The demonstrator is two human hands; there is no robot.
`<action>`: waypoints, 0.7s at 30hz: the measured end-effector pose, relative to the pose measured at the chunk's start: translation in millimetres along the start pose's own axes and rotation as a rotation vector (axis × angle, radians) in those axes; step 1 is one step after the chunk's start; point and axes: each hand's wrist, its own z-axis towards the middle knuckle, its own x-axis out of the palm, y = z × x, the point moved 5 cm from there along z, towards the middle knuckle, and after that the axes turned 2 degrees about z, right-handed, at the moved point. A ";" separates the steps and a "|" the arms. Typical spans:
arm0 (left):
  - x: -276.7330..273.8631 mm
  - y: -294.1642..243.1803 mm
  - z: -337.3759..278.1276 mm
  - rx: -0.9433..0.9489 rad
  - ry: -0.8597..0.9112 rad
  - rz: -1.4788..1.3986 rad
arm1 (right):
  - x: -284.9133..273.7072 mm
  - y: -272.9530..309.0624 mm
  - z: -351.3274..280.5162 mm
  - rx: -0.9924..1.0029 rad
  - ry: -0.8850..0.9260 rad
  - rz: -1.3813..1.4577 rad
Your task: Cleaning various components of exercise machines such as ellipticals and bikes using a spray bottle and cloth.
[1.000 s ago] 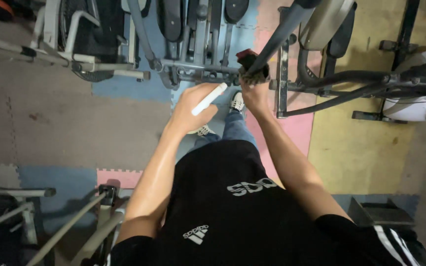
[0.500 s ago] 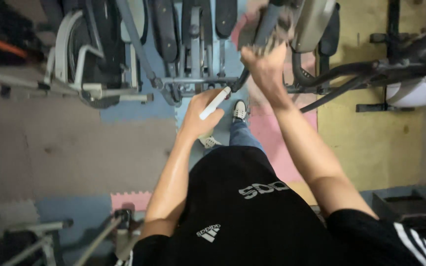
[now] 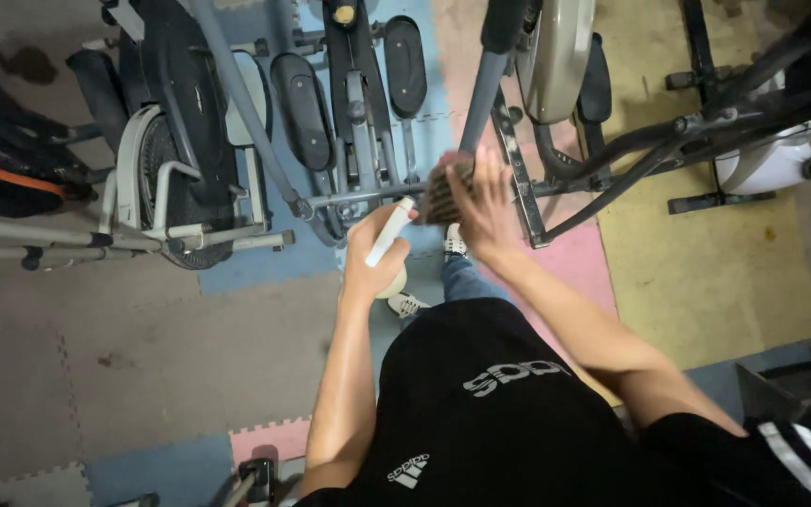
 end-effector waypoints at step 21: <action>-2.6 20.2 -24.2 -0.045 -0.113 0.088 | 20.7 26.6 74.1 -0.776 0.751 -0.918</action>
